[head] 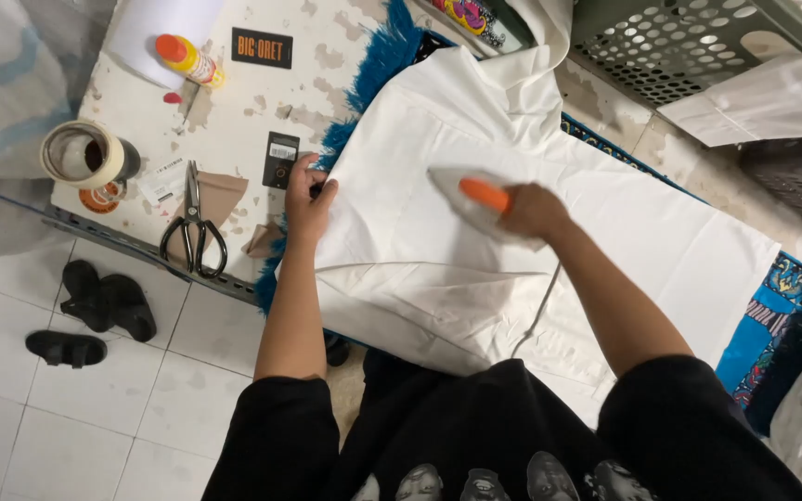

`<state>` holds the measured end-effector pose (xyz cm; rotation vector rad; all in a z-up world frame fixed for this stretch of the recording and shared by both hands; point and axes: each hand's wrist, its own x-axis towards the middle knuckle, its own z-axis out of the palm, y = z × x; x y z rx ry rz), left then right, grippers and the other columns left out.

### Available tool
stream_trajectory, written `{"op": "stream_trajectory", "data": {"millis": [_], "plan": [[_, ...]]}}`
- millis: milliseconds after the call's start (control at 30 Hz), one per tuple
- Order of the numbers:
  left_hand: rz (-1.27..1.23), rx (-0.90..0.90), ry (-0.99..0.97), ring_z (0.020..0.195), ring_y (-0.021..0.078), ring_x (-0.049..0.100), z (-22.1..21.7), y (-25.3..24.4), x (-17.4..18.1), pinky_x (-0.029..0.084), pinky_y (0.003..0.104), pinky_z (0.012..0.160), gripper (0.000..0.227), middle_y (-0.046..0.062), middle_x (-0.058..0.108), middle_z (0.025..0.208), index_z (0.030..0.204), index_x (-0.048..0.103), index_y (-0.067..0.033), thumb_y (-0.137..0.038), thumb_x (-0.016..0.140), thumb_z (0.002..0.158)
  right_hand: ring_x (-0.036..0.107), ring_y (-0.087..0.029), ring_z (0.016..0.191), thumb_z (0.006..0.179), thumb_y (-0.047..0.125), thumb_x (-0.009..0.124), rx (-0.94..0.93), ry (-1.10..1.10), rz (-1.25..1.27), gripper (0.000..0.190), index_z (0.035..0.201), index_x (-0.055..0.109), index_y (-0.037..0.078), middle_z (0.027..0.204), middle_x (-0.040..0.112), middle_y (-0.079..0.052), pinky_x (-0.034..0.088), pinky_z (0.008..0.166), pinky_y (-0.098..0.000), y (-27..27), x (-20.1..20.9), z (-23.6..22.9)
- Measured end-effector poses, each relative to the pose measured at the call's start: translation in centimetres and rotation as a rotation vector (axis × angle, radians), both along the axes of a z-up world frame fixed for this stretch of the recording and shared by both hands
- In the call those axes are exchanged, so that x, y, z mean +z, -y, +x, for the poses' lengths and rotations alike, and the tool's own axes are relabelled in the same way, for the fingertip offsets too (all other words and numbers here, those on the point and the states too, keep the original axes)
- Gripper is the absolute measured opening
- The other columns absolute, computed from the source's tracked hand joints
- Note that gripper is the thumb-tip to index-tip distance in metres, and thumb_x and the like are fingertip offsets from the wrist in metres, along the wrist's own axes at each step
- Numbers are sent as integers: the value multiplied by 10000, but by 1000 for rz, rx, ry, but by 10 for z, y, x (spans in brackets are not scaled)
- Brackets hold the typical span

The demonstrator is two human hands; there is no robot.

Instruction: Ironing a white garment on a mat and then folding it neatly.

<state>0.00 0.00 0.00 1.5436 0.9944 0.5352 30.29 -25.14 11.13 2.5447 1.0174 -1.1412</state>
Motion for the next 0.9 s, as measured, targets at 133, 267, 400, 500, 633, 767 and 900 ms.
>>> {"op": "stream_trajectory", "data": {"millis": [133, 267, 400, 500, 633, 767, 900], "plan": [[-8, 0, -13, 970, 191, 673, 3, -2, 7, 530, 356, 887, 519, 62, 710, 989, 1399, 529, -164, -178, 729, 920, 777, -320, 989, 766, 381, 673, 259, 47, -164, 372, 1102, 795, 280, 967, 807, -92, 618, 894, -441, 9, 1, -45], [-2, 2, -29, 1001, 238, 680, 2, 1, 13, 541, 409, 892, 522, 97, 707, 1021, 1391, 548, -142, -212, 742, 912, 765, -369, 947, 865, 383, 646, 26, 201, 18, 375, 1173, 761, 204, 947, 779, -158, 610, 838, -476, -41, -6, -9], [2, -38, 10, 944, 199, 675, -2, -2, 8, 544, 348, 839, 658, 68, 710, 979, 1418, 511, -147, -184, 779, 818, 746, -415, 897, 842, 343, 647, -129, 148, 235, 369, 1123, 756, 130, 871, 752, -165, 591, 823, -540, -86, -36, 26], [12, -49, 11, 964, 218, 665, -2, -3, 10, 547, 366, 827, 728, 87, 700, 999, 1455, 475, -156, -177, 784, 796, 724, -446, 1028, 774, 346, 635, -33, -39, 132, 433, 1126, 764, 130, 1007, 769, -211, 579, 903, -568, -95, -17, -22], [0, -35, 10, 945, 194, 668, -3, -2, 11, 547, 352, 782, 739, 68, 704, 977, 1467, 456, -162, -168, 770, 798, 762, -391, 947, 767, 277, 685, 140, -57, 52, 340, 1074, 786, 173, 929, 782, -152, 616, 851, -497, -111, 0, -84], [28, -43, 33, 909, 173, 648, -2, -2, 12, 538, 330, 749, 730, 63, 696, 949, 1467, 448, -141, -143, 754, 803, 752, -407, 929, 827, 304, 681, 32, 116, 171, 404, 1191, 736, 137, 933, 750, -178, 610, 806, -516, -152, -13, -62], [64, -54, 32, 895, 174, 653, -3, 0, 14, 543, 329, 756, 706, 67, 703, 943, 1460, 457, -140, -129, 739, 813, 735, -441, 952, 839, 271, 704, -104, 67, 296, 430, 1227, 720, 85, 976, 734, -205, 595, 840, -553, -165, -41, -25]]}}
